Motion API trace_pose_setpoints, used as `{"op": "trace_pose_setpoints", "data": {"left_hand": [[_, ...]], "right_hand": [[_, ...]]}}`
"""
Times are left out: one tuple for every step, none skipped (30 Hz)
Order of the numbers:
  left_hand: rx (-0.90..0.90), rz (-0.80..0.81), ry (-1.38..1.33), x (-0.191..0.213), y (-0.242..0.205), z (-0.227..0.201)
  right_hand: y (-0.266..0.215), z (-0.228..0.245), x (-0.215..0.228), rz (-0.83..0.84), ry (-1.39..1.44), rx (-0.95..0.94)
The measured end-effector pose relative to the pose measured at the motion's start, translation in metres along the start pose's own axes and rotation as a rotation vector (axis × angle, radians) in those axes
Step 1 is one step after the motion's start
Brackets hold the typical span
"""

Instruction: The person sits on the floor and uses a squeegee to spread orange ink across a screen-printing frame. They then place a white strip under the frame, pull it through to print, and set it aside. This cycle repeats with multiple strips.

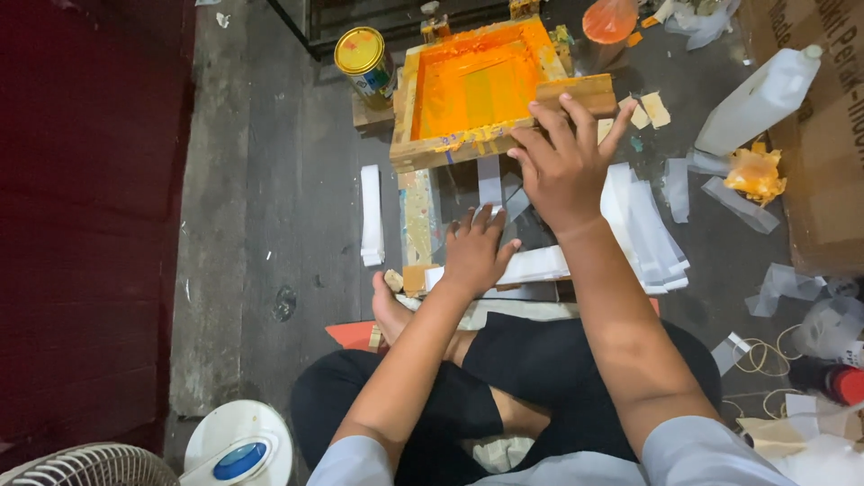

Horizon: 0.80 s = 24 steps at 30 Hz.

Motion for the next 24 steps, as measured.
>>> {"op": "trace_pose_setpoints", "data": {"left_hand": [[0.001, 0.002, 0.0, -0.001, -0.001, 0.001], [0.005, 0.006, -0.01, -0.003, -0.001, 0.002], [0.009, 0.009, -0.017, -0.004, -0.001, 0.004], [0.009, 0.01, -0.016, -0.004, 0.0, 0.004], [0.013, 0.018, -0.013, -0.005, 0.001, 0.004], [0.017, 0.025, -0.009, -0.006, 0.002, 0.004], [0.017, 0.023, -0.007, -0.006, 0.002, 0.003], [0.023, 0.033, 0.003, -0.007, 0.003, 0.003], [0.029, 0.044, 0.014, -0.007, 0.003, 0.002], [0.029, 0.044, 0.015, -0.008, 0.003, 0.004], [0.024, 0.046, 0.02, -0.01, 0.003, 0.004], [0.018, 0.049, 0.025, -0.012, 0.003, 0.005], [0.016, 0.05, 0.027, -0.013, 0.002, 0.006], [0.011, 0.043, 0.022, -0.014, 0.0, 0.007], [0.006, 0.034, 0.018, -0.015, -0.001, 0.009], [0.004, 0.032, 0.022, -0.012, 0.001, 0.009], [0.002, 0.022, -0.007, -0.011, 0.0, 0.009], [0.0, 0.012, -0.035, -0.01, -0.002, 0.009], [-0.004, 0.007, -0.03, -0.011, -0.001, 0.01], [-0.008, -0.003, -0.039, -0.012, 0.0, 0.012], [-0.007, -0.01, -0.051, -0.014, -0.002, 0.013], [-0.006, -0.011, -0.05, -0.014, -0.003, 0.014], [-0.011, -0.005, -0.051, -0.015, -0.004, 0.014], [-0.016, 0.001, -0.052, -0.015, -0.005, 0.014]], "right_hand": [[0.0, 0.0, 0.0, 0.002, 0.0, -0.002], [-0.001, 0.001, 0.0, 0.005, -0.002, 0.0], [0.0, 0.001, 0.0, 0.006, -0.003, 0.003], [0.0, 0.001, 0.0, 0.005, -0.003, 0.001], [0.0, 0.001, 0.001, 0.008, -0.006, -0.003], [0.0, 0.002, 0.001, 0.01, -0.01, -0.007], [0.0, 0.002, 0.001, 0.008, -0.009, -0.006], [0.0, 0.002, 0.001, 0.015, -0.005, -0.003], [-0.001, 0.002, 0.002, 0.023, -0.001, -0.001], [0.0, 0.001, 0.002, 0.022, -0.001, -0.001], [-0.001, 0.001, 0.002, 0.02, 0.0, 0.005], [-0.001, 0.0, 0.002, 0.018, 0.001, 0.011], [-0.002, 0.001, 0.003, 0.015, 0.0, 0.009], [-0.003, 0.002, 0.004, 0.016, 0.002, 0.01], [-0.003, 0.003, 0.005, 0.014, 0.005, 0.012], [0.0, 0.002, 0.004, 0.01, 0.005, 0.013], [-0.001, 0.001, 0.004, 0.007, 0.006, 0.018], [-0.002, 0.001, 0.003, 0.004, 0.006, 0.023], [-0.001, 0.0, 0.004, -0.004, 0.006, 0.025], [0.0, 0.0, 0.004, 0.009, 0.01, 0.026], [-0.001, 0.0, 0.004, 0.029, 0.016, 0.025], [-0.002, -0.001, 0.003, 0.028, 0.017, 0.026], [-0.003, -0.002, 0.003, 0.028, 0.016, 0.031], [-0.003, -0.003, 0.003, 0.028, 0.014, 0.036]]}}
Point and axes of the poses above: each hand's wrist, its own y-axis towards the middle knuckle, its own x-axis out of the back of the hand, z = x × y, the point moved 3 cm from there along y, towards the middle knuckle, and after that the axes turned 12 degrees about -x, right-handed, at the moved point
